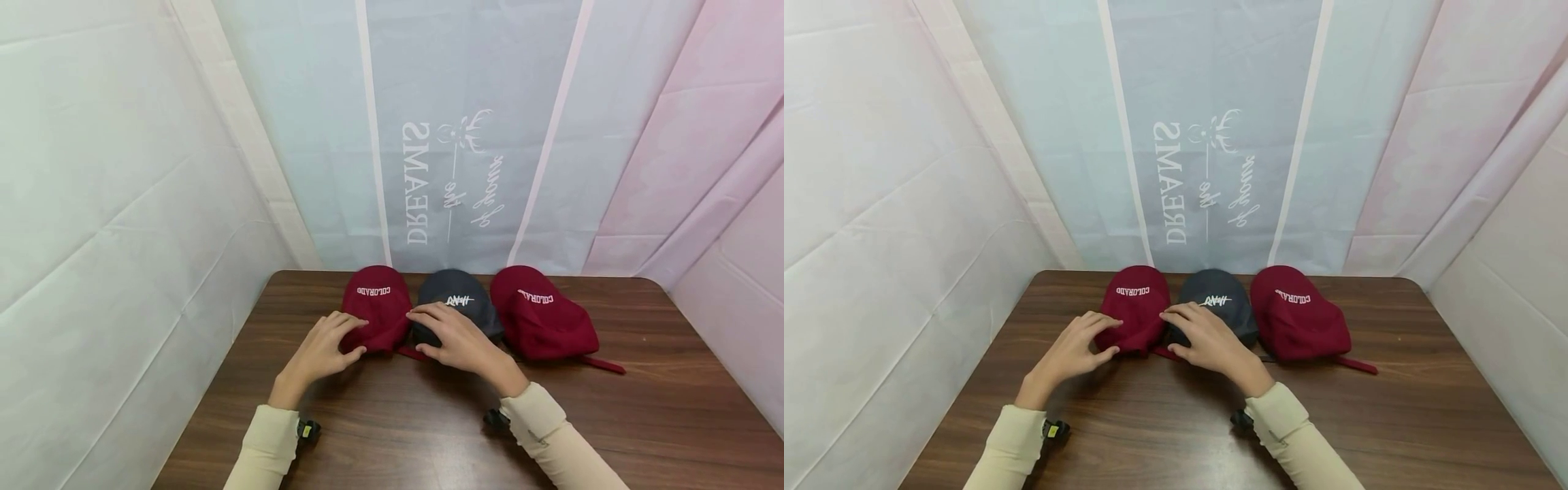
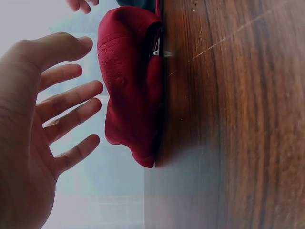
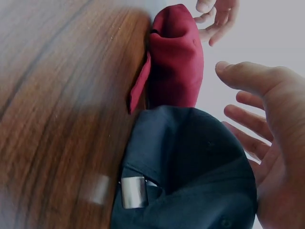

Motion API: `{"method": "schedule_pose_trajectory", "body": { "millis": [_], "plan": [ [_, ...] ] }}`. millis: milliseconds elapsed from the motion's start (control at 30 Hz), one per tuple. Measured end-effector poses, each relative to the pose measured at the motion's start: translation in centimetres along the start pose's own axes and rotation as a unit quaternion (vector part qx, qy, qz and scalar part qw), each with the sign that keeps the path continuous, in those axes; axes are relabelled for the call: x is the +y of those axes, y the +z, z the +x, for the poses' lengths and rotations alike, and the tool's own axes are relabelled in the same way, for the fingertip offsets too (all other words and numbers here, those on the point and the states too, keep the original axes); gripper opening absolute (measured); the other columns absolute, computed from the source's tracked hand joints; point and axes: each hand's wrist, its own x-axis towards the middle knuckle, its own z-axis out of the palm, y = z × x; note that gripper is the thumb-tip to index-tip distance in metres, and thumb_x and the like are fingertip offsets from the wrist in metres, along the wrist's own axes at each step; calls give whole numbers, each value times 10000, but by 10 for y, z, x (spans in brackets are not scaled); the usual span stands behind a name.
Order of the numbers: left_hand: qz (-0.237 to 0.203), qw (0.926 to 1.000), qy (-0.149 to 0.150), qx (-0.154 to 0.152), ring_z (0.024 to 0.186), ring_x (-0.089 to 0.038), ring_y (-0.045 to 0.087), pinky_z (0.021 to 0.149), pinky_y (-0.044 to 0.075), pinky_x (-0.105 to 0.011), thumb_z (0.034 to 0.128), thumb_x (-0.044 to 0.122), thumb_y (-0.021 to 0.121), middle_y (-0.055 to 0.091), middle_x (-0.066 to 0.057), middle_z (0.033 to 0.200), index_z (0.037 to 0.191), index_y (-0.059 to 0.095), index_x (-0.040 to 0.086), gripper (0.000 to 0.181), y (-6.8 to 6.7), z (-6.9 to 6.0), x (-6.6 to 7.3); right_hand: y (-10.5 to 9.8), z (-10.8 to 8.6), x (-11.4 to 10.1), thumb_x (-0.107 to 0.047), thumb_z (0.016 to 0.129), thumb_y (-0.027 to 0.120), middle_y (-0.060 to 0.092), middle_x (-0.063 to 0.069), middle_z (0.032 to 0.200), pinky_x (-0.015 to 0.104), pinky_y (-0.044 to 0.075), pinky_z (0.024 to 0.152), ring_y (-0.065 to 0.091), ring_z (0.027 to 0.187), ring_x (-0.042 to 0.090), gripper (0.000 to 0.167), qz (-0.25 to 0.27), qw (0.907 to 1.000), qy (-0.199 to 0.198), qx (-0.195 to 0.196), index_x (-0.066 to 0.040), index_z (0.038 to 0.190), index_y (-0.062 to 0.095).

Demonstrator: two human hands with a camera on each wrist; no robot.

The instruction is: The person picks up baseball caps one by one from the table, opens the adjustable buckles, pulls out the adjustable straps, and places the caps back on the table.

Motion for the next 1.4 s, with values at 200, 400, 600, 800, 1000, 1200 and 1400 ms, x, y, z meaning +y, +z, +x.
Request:
{"method": "schedule_pose_trajectory", "body": {
  "millis": [200,400,600,800,1000,1200,1400],
  "plan": [
    [2,10000,-29,-34,1171,-215,640,945,536,-450,904,296,839,735,-16,1262,1299,745,151,431,2,0,0,7,4,-4,-231,886,876,661,33,1408,433,507,1136,625,1297,228,583,-160,9998,-131,-4,-111,1417,669],
    [-15,9999,-65,-86,1169,-222,637,953,543,-451,898,283,846,739,-15,1252,1278,754,169,408,4,0,1,14,9,-7,-192,888,871,657,41,1402,381,554,1063,616,1294,212,567,-175,9994,-291,19,-89,1408,670],
    [114,9999,62,-3,1142,-202,643,918,545,-425,884,255,861,746,7,1191,1180,775,183,317,5,1,2,22,14,-11,-173,892,869,648,51,1409,363,570,1042,610,1305,210,567,-242,9988,-432,-2,-81,1413,666],
    [133,9999,86,13,1097,-178,655,899,539,-408,895,212,858,755,26,1124,1100,783,191,219,7,1,3,30,18,-16,-143,873,879,657,68,1403,358,561,1060,617,1307,218,575,-308,9981,-538,46,-74,1406,674],
    [159,9999,67,-17,1005,-151,651,847,514,-379,897,199,863,754,47,1025,1043,786,182,166,7,0,3,36,19,-19,-139,855,891,676,68,1363,361,562,1040,641,1255,224,569,-513,9966,-625,159,-74,1382,686],
    [186,9998,82,-46,958,-129,638,825,492,-352,905,187,853,742,56,979,1014,776,180,134,7,0,4,41,20,-19,-135,863,885,690,43,1298,346,568,1005,642,1195,207,507,-713,9955,-593,213,-88,1338,714],
    [197,9997,140,-18,922,-113,620,813,483,-341,905,167,846,718,65,937,987,763,181,118,7,0,4,44,20,-18,-165,912,852,686,29,1216,317,567,950,629,1098,187,414,-901,9947,-453,179,-113,1304,732]
  ]
}}
